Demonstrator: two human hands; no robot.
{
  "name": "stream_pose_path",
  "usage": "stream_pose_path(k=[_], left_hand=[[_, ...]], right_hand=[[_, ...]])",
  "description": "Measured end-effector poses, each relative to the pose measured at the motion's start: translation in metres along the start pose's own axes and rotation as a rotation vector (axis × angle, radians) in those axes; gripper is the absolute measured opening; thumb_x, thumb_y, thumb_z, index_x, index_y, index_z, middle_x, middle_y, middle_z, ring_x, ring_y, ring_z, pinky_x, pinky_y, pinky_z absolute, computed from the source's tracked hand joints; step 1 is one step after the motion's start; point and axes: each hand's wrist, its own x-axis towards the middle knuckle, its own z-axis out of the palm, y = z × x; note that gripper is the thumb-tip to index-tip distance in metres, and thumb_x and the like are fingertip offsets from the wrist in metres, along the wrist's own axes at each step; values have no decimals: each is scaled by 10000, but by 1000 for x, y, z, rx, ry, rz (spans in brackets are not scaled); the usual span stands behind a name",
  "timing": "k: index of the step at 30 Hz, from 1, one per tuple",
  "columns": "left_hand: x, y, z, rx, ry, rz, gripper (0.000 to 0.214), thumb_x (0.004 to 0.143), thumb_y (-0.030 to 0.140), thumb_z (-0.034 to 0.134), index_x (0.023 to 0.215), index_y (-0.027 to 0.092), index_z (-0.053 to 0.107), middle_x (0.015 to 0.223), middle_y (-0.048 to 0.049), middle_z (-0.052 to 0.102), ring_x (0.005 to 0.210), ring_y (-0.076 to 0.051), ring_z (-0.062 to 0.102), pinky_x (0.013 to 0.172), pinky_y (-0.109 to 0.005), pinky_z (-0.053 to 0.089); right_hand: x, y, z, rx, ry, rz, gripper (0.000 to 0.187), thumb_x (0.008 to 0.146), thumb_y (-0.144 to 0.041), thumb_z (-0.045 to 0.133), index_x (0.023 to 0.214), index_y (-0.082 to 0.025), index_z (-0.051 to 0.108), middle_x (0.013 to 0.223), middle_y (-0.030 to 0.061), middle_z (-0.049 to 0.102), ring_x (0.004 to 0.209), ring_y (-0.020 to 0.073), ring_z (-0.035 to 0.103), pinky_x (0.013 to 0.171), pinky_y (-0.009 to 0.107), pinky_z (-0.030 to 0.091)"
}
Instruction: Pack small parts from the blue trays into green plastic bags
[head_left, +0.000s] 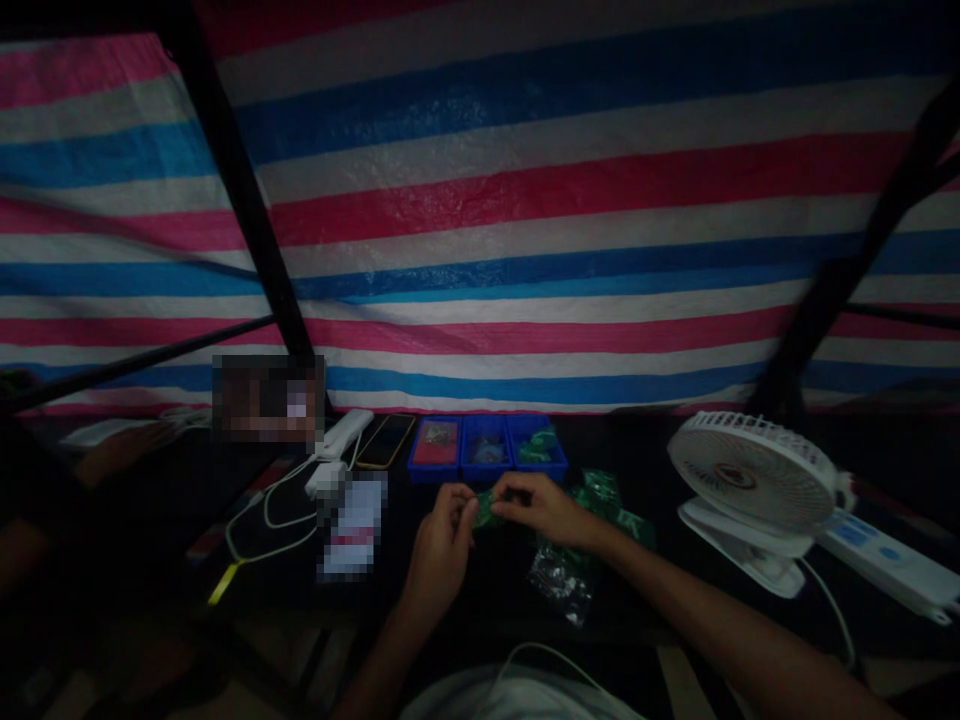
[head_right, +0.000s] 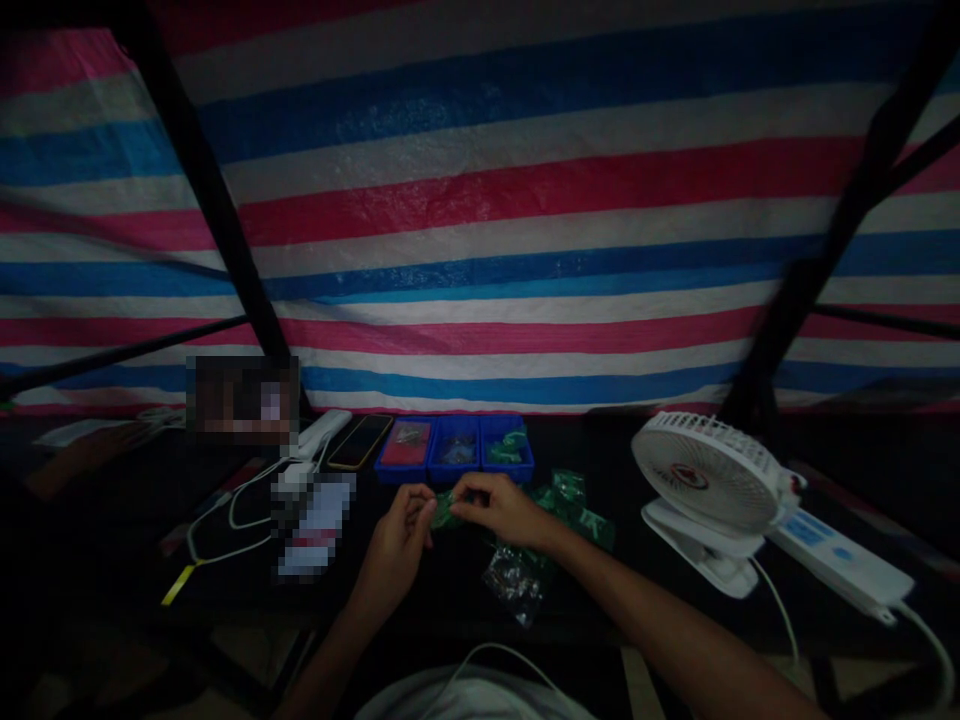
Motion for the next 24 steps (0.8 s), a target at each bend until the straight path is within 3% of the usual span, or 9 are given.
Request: stream_pose_path(k=[6, 12, 15, 19, 24], left_hand=[[1, 3, -2, 92, 45, 90, 272, 1034, 402, 504, 1024, 216, 702, 916, -48, 722, 819, -208, 683, 756, -304, 506], [0, 5, -3, 28, 34, 57, 290, 1027, 400, 526, 1103, 207, 730, 898, -45, 746, 776, -191, 694, 718, -283, 531], [0, 5, -3, -8, 29, 40, 289, 1020, 384, 538, 1133, 213, 741, 906, -47, 764, 780, -192, 715, 719, -285, 553], [1, 6, -4, -16, 65, 78, 282, 1021, 355, 553, 1194, 235, 742, 1096, -78, 776, 934, -213, 740, 791, -305, 571], [0, 6, -4, -16, 74, 109, 267, 1028, 358, 565, 1183, 234, 744, 1157, -86, 754, 989, -217, 727, 781, -291, 566]], right_hand=[[2, 0, -3, 14, 109, -28, 351, 942, -541, 703, 957, -190, 706, 802, -11, 597, 715, 153, 501, 661, 267, 371], [2, 2, -3, 6, 139, -58, 369, 930, -536, 718, 1059, -192, 755, 798, -5, 594, 726, 156, 516, 664, 266, 398], [1, 2, -2, 57, 118, -12, 391, 960, -554, 671, 1094, -196, 755, 795, 8, 651, 650, 142, 535, 596, 253, 408], [-2, -2, -1, 147, 86, 59, 434, 967, -592, 643, 1167, -214, 718, 820, 1, 676, 496, 96, 501, 464, 220, 373], [-2, 1, -1, 131, 102, 40, 407, 990, -580, 626, 1175, -226, 703, 758, -18, 644, 496, 100, 518, 460, 212, 380]])
